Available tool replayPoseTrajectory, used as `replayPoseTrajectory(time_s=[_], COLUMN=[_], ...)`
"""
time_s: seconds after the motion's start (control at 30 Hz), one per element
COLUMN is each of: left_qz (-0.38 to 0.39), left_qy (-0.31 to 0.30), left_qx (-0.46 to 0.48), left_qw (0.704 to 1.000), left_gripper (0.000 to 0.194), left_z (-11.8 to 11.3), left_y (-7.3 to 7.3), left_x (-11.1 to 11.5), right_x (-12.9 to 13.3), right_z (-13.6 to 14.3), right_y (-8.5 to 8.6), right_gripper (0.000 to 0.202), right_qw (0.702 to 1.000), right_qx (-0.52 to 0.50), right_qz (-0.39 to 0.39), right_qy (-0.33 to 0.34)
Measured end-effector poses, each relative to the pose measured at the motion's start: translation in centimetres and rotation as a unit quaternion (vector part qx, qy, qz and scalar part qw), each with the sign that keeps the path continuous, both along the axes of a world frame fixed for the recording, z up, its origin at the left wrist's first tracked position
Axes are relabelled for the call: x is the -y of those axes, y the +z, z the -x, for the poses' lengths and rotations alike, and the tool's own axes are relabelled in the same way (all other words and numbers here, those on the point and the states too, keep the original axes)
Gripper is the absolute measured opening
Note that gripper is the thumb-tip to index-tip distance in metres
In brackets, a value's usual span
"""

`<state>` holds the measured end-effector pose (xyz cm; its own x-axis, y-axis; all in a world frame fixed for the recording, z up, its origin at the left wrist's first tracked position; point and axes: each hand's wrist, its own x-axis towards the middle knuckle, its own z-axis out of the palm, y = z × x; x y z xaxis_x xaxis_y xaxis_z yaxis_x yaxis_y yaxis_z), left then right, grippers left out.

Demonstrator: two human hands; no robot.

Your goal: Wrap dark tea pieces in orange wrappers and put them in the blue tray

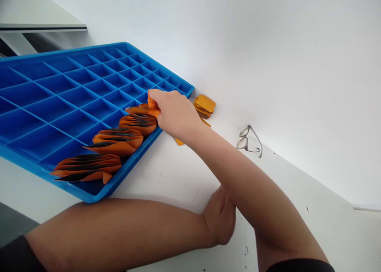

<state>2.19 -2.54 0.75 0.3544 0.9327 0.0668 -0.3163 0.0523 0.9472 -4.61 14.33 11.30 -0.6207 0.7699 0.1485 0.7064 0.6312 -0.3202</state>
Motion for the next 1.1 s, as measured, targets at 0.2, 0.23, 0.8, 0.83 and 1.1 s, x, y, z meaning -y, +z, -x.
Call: replayPoseTrajectory(time_s=[0.2,0.23,0.8,0.83,1.1], left_qz=[0.052,0.055,0.024,0.025,-0.009], left_qy=[-0.008,-0.010,-0.036,-0.038,-0.053], left_qx=[-0.001,-0.002,-0.013,-0.017,-0.057], left_qw=[0.999,0.998,0.999,0.999,0.997], left_gripper=[0.043,0.042,0.034,0.033,0.031], left_z=[0.1,0.2,0.2,0.3,0.0], left_y=[0.3,0.4,0.7,0.7,0.3], left_x=[-0.1,-0.2,-0.5,-0.4,-0.7], right_x=[-1.1,-1.1,-0.2,-0.2,-1.2], right_z=[-1.1,-1.3,-2.9,-2.8,-0.7], right_y=[-2.8,-3.3,-4.4,-4.1,-0.8], right_gripper=[0.010,0.010,0.006,0.007,0.026], right_qw=[0.987,0.983,0.993,0.995,0.990], right_qx=[-0.159,-0.183,-0.113,-0.092,0.125], right_qz=[0.009,0.016,0.024,0.017,-0.039], right_qy=[-0.006,-0.002,-0.034,-0.043,-0.044])
